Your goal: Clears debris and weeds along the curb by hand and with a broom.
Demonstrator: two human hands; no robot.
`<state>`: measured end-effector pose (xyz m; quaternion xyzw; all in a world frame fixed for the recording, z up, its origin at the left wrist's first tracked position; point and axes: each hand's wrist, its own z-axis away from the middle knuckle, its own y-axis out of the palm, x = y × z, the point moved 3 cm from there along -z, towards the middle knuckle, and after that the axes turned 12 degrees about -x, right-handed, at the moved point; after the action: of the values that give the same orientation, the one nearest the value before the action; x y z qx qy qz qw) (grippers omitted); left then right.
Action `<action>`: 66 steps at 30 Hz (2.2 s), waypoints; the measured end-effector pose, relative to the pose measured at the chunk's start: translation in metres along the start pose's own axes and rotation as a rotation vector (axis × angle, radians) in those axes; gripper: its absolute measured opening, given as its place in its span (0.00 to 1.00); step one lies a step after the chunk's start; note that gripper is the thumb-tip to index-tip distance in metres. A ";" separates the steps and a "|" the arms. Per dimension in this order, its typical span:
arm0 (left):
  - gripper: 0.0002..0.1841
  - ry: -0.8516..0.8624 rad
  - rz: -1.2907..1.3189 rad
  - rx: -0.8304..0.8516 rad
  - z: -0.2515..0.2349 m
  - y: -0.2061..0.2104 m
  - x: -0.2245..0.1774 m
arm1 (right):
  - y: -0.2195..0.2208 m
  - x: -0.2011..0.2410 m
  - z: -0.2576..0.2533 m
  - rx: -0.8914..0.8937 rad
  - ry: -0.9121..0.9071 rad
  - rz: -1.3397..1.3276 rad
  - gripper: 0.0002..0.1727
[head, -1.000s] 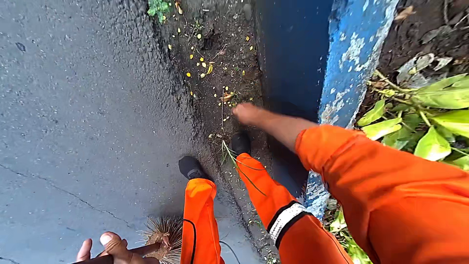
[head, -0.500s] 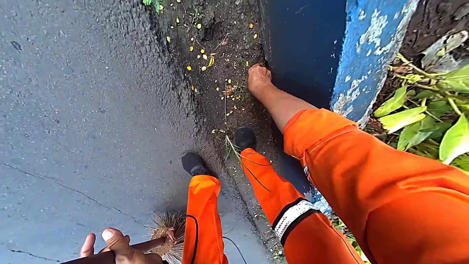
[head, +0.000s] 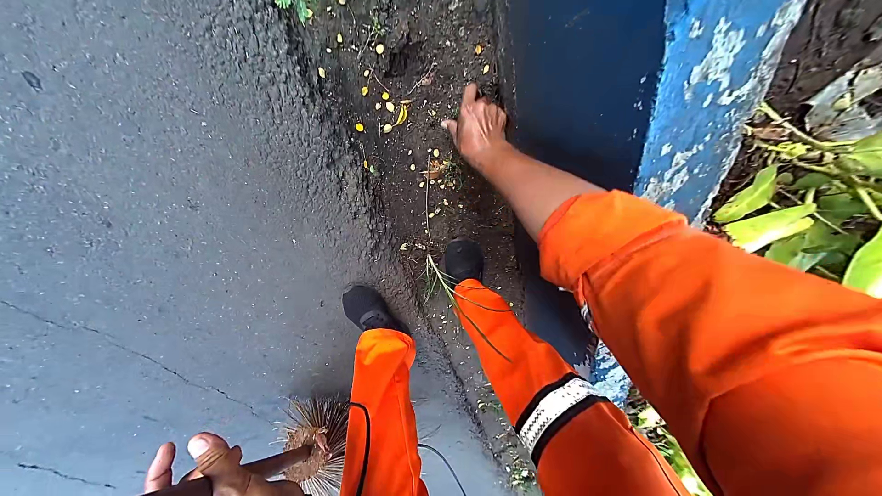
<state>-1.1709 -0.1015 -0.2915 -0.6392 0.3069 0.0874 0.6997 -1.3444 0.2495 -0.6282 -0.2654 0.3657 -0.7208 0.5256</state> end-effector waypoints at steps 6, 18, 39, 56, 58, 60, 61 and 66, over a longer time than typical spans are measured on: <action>0.15 0.001 -0.011 -0.010 0.004 0.005 -0.004 | 0.039 -0.004 0.058 0.340 -0.373 0.109 0.13; 0.15 0.030 -0.005 0.001 0.008 0.004 -0.001 | 0.027 -0.018 0.017 0.213 -0.062 0.295 0.42; 0.16 0.008 -0.006 0.010 0.009 -0.001 -0.003 | 0.044 -0.028 0.065 0.199 -0.056 -0.081 0.48; 0.14 0.031 0.010 0.016 0.008 0.000 0.000 | 0.052 0.001 0.056 0.113 -0.161 -0.129 0.36; 0.13 0.030 0.024 0.002 0.005 0.000 0.003 | 0.051 0.012 0.032 0.140 -0.169 -0.051 0.34; 0.14 0.025 0.025 -0.009 0.004 -0.001 0.003 | 0.059 0.018 0.036 0.229 -0.282 -0.032 0.23; 0.14 0.020 0.024 -0.015 0.005 -0.001 0.003 | 0.067 0.017 0.053 0.302 -0.366 -0.041 0.21; 0.14 -0.001 0.033 -0.017 0.003 0.003 0.001 | 0.064 0.038 0.073 0.149 -0.374 -0.280 0.25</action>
<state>-1.1702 -0.0985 -0.2946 -0.6399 0.3164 0.1015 0.6929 -1.2644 0.1842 -0.6366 -0.4029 0.1674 -0.7499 0.4973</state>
